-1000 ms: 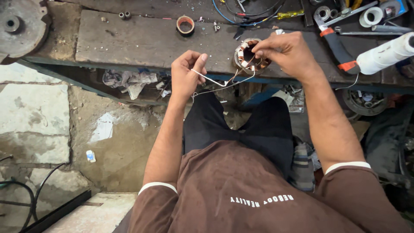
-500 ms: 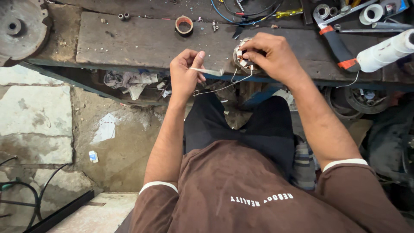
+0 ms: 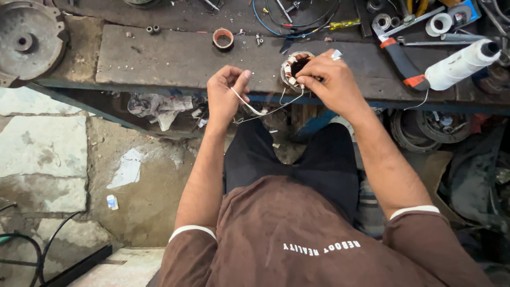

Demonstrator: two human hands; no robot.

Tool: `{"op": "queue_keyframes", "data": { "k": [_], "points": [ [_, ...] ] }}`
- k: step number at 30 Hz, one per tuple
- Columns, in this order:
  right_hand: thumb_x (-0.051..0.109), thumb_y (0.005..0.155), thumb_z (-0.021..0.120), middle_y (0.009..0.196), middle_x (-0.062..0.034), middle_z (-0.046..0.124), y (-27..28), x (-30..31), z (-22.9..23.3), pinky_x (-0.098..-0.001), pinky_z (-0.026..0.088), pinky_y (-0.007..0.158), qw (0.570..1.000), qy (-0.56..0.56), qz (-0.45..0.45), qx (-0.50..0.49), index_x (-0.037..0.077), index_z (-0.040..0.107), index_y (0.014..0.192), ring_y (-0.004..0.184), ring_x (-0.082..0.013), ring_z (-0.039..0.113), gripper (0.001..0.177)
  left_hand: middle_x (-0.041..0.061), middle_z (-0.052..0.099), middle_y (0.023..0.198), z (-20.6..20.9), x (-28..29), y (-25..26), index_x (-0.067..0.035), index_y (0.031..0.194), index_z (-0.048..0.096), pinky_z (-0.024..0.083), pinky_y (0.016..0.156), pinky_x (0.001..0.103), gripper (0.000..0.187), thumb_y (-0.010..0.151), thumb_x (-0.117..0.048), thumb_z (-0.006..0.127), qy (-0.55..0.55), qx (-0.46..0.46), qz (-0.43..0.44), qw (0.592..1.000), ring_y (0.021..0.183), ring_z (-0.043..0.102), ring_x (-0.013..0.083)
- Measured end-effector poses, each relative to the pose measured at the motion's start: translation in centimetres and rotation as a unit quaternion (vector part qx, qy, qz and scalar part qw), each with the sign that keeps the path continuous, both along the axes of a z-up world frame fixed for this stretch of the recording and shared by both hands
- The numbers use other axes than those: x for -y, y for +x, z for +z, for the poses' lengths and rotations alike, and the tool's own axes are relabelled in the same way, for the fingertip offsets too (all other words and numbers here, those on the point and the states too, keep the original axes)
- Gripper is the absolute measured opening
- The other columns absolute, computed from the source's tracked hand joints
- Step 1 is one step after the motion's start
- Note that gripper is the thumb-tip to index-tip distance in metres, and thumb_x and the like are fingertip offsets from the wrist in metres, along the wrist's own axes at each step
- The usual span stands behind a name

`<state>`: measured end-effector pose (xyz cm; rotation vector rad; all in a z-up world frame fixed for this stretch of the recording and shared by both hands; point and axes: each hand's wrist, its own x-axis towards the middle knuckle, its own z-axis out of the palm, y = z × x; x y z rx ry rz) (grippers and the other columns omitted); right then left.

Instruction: The person winds a white wire around a circular copper coil component. They repeatedly pull the wire from a spool, wrap it around the coil, and adjust the tension by hand.

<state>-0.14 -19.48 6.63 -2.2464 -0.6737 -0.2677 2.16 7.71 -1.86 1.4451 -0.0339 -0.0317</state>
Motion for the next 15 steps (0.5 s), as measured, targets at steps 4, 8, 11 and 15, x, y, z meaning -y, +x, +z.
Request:
{"op": "queue_keyframes", "data": {
  "k": [4,8,11,15],
  "points": [
    [0.012,0.096,0.08,0.107,-0.0135,0.072,-2.0,1.0,-0.4,-0.0415,0.051,0.097,0.995,0.013,-0.046,0.086,0.0,0.073,0.11,0.102,-0.0289,0.069,0.02,-0.003,0.059,0.075,0.4,-0.5,-1.6,0.0,0.105,0.071,0.039,0.058,0.021,0.019,0.095,-0.015,0.078,0.062,0.084,-0.059,0.993,0.067,0.051,0.0034],
    [0.02,0.096,0.083,0.08,-0.0138,0.067,-4.0,0.5,-1.4,-0.0339,0.048,0.067,0.978,-0.005,-0.203,-0.057,-0.002,0.071,0.087,0.071,-0.0228,0.063,0.027,-0.006,0.059,0.074,1.0,-0.2,-4.0,-0.001,0.107,0.071,0.039,0.058,0.021,0.022,0.091,-0.015,0.077,-0.001,-0.022,-0.167,0.986,0.066,0.052,0.0023],
    [0.022,0.094,0.081,0.075,-0.0103,0.069,-4.7,0.0,-2.4,-0.0309,0.049,0.061,0.979,0.019,-0.186,-0.082,-0.001,0.074,0.088,0.065,-0.0162,0.064,0.025,-0.006,0.064,0.082,1.3,0.1,-5.6,0.0,0.105,0.071,0.043,0.063,0.02,0.019,0.093,-0.014,0.075,-0.013,-0.001,-0.185,0.983,0.072,0.055,0.0015],
    [0.02,0.097,0.075,0.071,-0.0071,0.07,-4.7,-0.7,-2.7,-0.0296,0.047,0.057,0.964,0.092,-0.209,-0.134,-0.001,0.074,0.09,0.061,-0.0109,0.062,0.022,-0.006,0.062,0.078,2.5,0.7,-6.5,0.001,0.102,0.073,0.038,0.059,0.02,0.019,0.098,-0.017,0.072,-0.023,-0.025,-0.152,0.988,0.068,0.051,0.0017]
  ]
}}
